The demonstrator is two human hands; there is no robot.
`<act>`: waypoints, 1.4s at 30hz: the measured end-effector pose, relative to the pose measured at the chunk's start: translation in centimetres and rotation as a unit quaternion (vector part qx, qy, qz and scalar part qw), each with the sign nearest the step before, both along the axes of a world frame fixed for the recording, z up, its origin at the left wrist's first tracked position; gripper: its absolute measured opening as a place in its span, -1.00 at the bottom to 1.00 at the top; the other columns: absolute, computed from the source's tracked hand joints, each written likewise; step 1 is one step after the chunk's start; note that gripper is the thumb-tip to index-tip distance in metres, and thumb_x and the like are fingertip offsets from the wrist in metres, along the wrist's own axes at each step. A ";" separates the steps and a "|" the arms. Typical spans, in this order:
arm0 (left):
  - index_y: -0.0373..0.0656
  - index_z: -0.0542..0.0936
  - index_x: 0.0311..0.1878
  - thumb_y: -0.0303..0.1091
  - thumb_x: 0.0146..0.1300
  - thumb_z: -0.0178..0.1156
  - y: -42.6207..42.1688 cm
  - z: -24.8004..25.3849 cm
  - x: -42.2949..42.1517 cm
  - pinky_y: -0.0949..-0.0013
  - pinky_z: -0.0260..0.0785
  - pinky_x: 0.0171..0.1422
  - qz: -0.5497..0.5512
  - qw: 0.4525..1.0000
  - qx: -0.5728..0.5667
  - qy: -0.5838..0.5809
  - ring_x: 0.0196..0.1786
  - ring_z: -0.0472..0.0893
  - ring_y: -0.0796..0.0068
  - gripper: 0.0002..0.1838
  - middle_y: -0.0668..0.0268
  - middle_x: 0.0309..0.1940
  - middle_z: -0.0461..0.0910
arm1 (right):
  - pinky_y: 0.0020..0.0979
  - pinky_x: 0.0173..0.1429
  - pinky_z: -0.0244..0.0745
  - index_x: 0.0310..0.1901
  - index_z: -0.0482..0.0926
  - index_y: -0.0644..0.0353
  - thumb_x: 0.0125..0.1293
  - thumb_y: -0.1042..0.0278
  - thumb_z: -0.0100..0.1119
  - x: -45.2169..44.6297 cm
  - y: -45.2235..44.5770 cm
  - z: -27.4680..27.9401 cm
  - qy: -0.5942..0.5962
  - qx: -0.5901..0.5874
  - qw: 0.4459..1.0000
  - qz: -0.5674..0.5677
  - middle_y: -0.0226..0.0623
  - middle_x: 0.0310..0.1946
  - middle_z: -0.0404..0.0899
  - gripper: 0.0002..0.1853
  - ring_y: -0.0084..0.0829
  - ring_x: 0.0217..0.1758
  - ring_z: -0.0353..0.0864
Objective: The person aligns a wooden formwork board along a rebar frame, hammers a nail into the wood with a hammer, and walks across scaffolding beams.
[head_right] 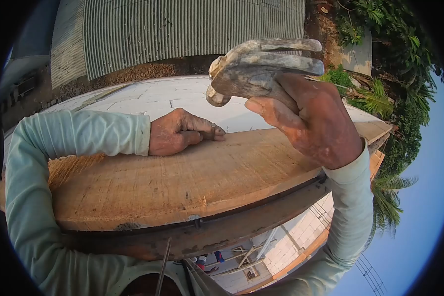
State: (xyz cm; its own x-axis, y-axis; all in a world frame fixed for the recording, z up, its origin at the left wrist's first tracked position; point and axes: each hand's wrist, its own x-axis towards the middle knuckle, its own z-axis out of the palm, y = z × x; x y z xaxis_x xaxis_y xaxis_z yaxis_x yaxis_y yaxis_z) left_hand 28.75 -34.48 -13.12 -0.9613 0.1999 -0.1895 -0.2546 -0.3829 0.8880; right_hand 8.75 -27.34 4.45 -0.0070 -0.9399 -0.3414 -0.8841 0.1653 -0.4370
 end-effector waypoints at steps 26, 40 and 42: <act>-0.38 0.28 0.36 -0.64 0.16 -0.17 0.7 -2.1 0.3 0.23 0.22 0.47 0.033 0.991 -0.082 -0.099 0.40 0.39 0.15 -0.39 -0.08 0.28 0.43 | -0.39 -0.31 0.50 -0.08 0.61 0.39 0.31 0.15 0.32 -0.7 -0.5 1.1 -0.045 0.038 0.991 -0.119 -0.12 -0.36 0.62 -0.61 -0.40 -0.35 0.58; -0.43 0.26 0.32 -0.62 0.13 -0.17 1.1 -2.6 -0.2 0.22 0.36 0.35 0.000 0.989 -0.101 -0.110 0.22 0.54 0.10 -0.40 -0.13 0.16 0.52 | -0.23 -0.20 0.55 -0.07 0.58 0.41 0.33 -0.12 0.22 0.1 0.4 -3.0 -0.041 0.115 0.992 -0.015 0.05 -0.48 0.59 -0.42 -0.14 -0.41 0.64; -0.50 0.28 0.30 -0.59 0.13 -0.14 0.9 -2.1 -0.3 0.21 0.38 0.31 -0.004 0.991 -0.092 -0.101 0.17 0.57 0.06 -0.41 -0.14 0.11 0.56 | -0.26 -0.31 0.48 -0.13 0.58 0.43 0.33 -0.19 0.17 0.3 -0.2 -3.3 0.088 0.199 0.971 0.096 -0.05 -0.57 0.51 -0.37 -0.26 -0.52 0.52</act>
State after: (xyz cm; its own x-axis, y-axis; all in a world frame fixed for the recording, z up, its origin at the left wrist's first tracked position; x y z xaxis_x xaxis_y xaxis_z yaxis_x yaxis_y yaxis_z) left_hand 28.41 -33.62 -15.21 -0.8988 0.1520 -0.4112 -0.4362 -0.2160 0.8736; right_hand 9.03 -27.51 1.18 0.0649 -0.7236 -0.6871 -0.9707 0.1138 -0.2116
